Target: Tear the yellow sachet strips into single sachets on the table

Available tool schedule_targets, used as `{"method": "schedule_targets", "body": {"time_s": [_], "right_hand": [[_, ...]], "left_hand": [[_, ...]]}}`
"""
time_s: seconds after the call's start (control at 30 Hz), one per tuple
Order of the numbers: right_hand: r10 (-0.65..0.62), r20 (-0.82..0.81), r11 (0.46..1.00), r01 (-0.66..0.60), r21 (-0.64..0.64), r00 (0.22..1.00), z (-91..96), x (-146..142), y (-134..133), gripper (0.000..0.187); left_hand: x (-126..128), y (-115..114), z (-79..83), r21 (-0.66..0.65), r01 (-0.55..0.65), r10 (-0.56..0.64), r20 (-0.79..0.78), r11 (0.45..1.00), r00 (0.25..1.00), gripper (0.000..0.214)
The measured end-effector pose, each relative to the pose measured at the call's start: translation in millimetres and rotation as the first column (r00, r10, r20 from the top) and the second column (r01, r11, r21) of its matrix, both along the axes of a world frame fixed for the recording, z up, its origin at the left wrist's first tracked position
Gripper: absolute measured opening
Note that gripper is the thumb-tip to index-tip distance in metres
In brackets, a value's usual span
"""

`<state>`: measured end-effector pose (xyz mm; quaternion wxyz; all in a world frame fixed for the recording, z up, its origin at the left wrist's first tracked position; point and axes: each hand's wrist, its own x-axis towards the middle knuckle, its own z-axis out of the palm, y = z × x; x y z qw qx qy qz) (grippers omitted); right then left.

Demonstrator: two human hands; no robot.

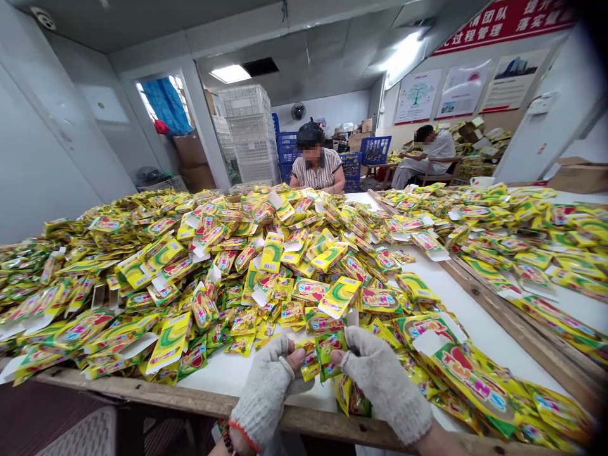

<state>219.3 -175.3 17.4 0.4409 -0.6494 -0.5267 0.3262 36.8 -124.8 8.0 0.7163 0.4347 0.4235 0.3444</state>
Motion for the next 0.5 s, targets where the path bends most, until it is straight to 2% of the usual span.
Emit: {"method": "schedule_targets", "body": {"time_s": [0.1, 0.2, 0.3, 0.43, 0.5], "right_hand": [[-0.031, 0.029, 0.999, 0.03, 0.025, 0.999, -5.4, -10, 2, 0.025], [-0.045, 0.072, 0.998, 0.041, 0.056, 0.996, -12.6, -15, 3, 0.02], [-0.033, 0.12, 0.997, 0.025, 0.071, 0.992, -16.5, -14, 2, 0.016], [-0.092, 0.137, 0.982, 0.067, 0.175, 0.986, -7.0, -1, 1, 0.014], [-0.042, 0.099, 0.984, 0.024, 0.179, 0.994, 2.3, 7, 1, 0.015]], "left_hand": [[3, -7, 1.5, 0.062, 0.031, -0.034, 0.043, 0.998, 0.998, 0.042], [4, -8, 3.8, 0.192, 0.038, -0.036, -0.013, 0.981, 0.999, 0.04], [5, -6, 6.5, 0.237, 0.059, -0.055, -0.026, 0.97, 0.998, 0.04], [1, -1, 9.7, 0.24, 0.025, -0.005, -0.084, 0.97, 0.996, 0.039], [-2, 3, 11.2, 0.284, 0.04, 0.007, -0.163, 0.958, 0.987, 0.037]]}}
